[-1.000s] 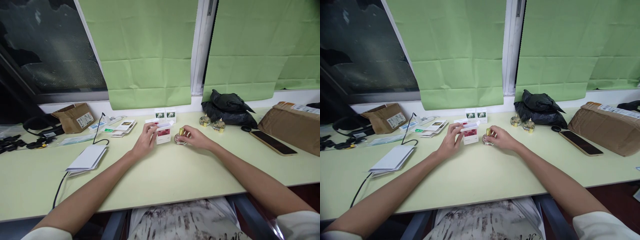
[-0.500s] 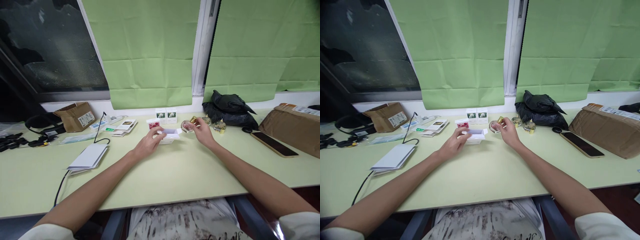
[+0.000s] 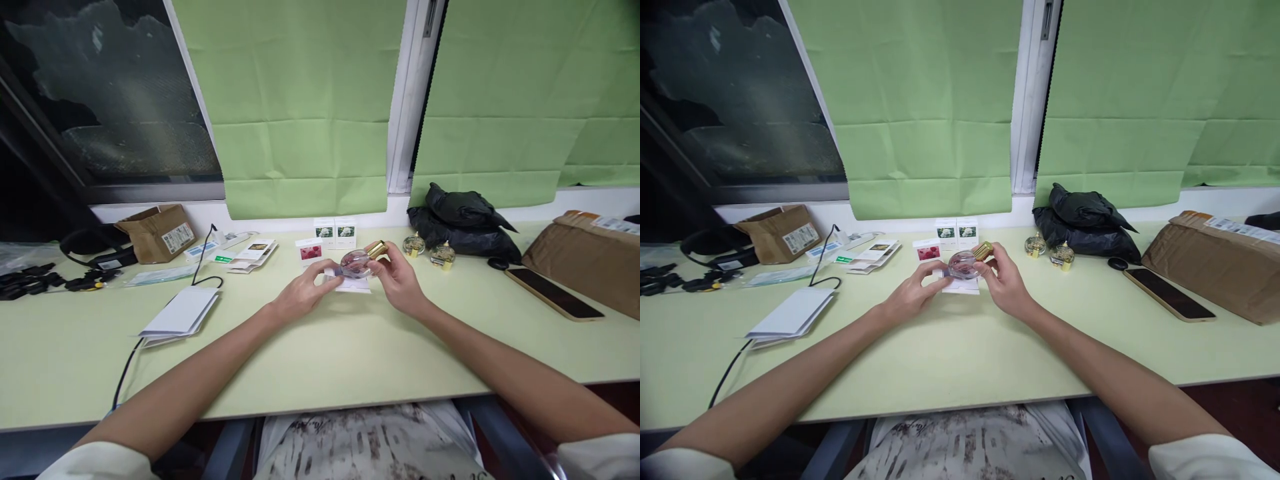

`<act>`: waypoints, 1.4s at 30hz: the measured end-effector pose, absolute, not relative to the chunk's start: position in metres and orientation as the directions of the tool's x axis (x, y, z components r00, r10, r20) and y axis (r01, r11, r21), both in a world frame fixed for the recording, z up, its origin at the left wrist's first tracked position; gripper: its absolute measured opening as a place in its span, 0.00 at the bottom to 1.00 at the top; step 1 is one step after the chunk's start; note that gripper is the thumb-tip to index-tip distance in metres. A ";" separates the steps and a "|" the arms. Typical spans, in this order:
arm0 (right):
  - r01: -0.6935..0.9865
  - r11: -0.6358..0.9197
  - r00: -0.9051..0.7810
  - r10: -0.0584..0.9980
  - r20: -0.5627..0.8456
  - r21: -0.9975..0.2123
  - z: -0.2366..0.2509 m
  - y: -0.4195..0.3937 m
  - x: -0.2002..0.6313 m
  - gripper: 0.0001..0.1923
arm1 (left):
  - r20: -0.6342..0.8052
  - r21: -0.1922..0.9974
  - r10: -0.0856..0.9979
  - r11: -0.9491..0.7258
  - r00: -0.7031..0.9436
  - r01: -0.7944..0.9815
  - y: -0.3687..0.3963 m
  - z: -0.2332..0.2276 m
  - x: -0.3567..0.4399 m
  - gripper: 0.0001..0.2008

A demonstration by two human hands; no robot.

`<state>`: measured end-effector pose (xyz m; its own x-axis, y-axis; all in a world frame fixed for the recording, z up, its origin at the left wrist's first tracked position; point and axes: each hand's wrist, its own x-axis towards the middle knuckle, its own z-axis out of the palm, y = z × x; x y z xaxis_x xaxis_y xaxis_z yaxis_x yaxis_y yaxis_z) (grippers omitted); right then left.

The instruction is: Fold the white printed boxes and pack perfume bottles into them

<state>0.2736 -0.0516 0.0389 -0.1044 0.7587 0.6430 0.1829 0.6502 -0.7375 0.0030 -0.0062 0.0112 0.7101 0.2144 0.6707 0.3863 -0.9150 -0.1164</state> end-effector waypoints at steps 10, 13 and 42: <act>0.371 0.746 -0.185 0.643 0.743 -0.553 0.040 -0.051 0.278 0.12 | 0.694 -0.096 0.202 -0.925 0.691 0.366 -0.007 0.007 0.005 0.29; 0.381 0.758 -0.199 0.626 0.754 -0.529 0.043 -0.053 0.278 0.11 | 0.696 -0.062 0.214 -0.933 0.686 0.354 -0.007 0.007 0.007 0.27; 0.369 0.762 -0.370 0.646 0.668 -0.532 0.049 -0.053 0.286 0.23 | 0.608 0.587 0.631 -0.766 0.482 0.261 -0.038 0.019 0.036 0.20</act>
<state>0.2864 -0.0534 0.0492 -0.3701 0.6455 0.6681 0.3691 0.7621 -0.5319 0.0358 -0.0379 0.0189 0.4818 0.6309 0.6082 0.2614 -0.7659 0.5874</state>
